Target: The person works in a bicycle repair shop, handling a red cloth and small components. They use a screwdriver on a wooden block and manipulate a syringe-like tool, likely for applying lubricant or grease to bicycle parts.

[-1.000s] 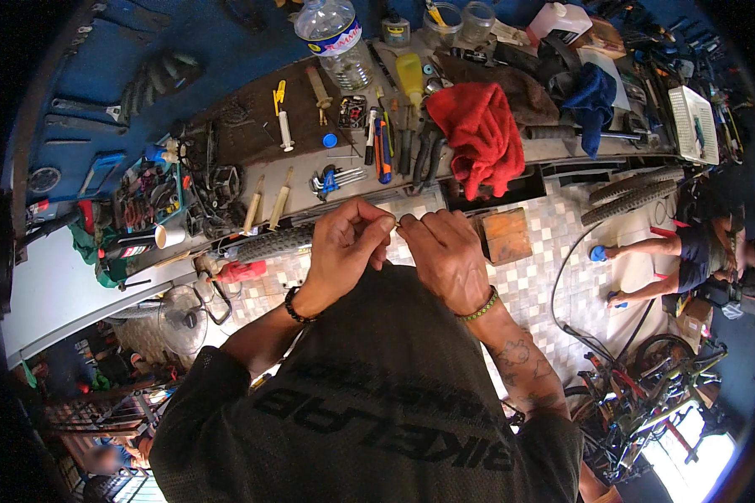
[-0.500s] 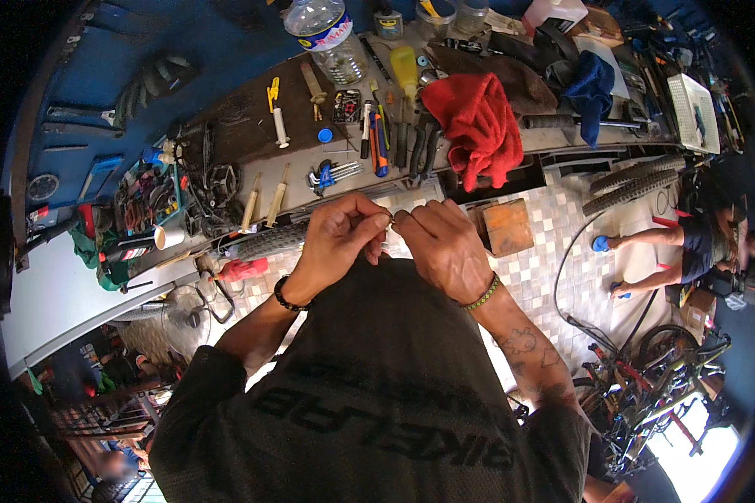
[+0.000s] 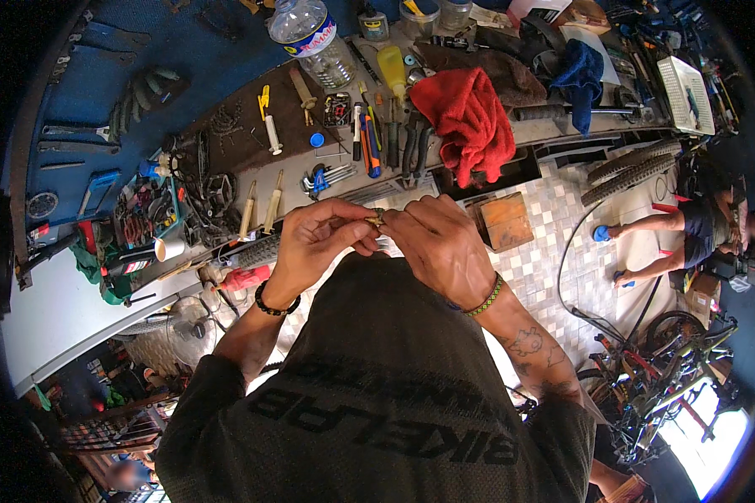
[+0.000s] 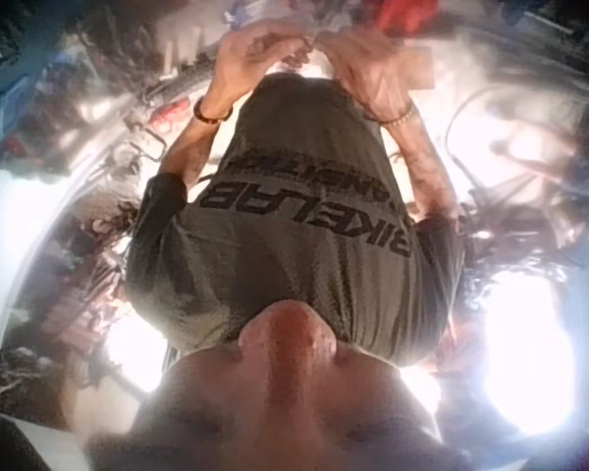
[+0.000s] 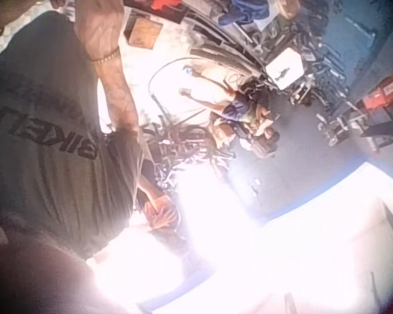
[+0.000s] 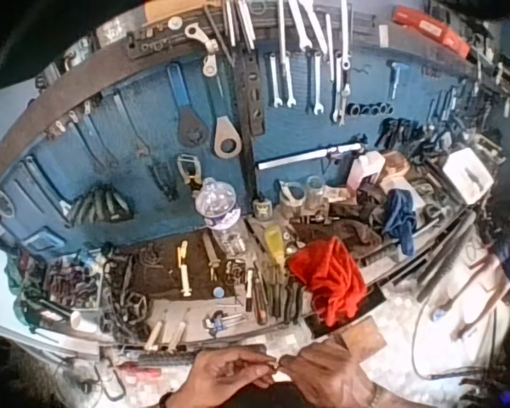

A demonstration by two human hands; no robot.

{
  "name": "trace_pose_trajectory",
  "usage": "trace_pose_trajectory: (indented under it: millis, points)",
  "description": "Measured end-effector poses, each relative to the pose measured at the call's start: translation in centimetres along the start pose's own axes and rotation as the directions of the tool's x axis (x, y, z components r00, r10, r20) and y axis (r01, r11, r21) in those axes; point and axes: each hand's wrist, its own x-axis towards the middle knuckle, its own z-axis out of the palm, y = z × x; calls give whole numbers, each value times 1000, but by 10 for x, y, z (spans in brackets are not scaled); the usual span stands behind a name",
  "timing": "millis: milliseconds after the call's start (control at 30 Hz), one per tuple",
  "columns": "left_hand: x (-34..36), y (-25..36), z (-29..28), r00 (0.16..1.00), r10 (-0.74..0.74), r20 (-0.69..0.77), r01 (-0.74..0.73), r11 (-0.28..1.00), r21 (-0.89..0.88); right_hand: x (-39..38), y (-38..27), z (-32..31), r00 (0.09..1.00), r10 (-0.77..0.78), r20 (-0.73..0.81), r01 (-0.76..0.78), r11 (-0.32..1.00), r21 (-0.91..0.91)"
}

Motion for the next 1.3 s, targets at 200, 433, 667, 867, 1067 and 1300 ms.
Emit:
trace_pose_trajectory:
  millis: [200, 433, 667, 867, 1067, 1300]
  points:
    - [5, 17, -3, 994, 109, 20, -110, 935, 338, 3, -4, -6, 998, -66, 15, 68, 993, -98]
    - [9, 14, -4, 998, 62, 10, -62, 994, 94, 5, -8, -5, 1000, 27, -13, -27, 999, -36]
    - [11, 23, 4, 995, 94, 15, -94, 955, 283, 0, -8, -6, 1000, 17, -19, -18, 998, -52]
    - [17, 34, 8, 991, 113, 69, -132, 897, 421, -1, -6, -4, 999, -11, -53, 7, 997, -82]
    - [16, 35, 11, 994, 81, 68, -94, 972, 213, 1, -8, -9, 996, 66, -58, -62, 995, 79]
    - [14, 29, 9, 983, 146, 110, -162, 975, 153, 4, -18, -14, 966, 256, 41, -259, 941, 217]
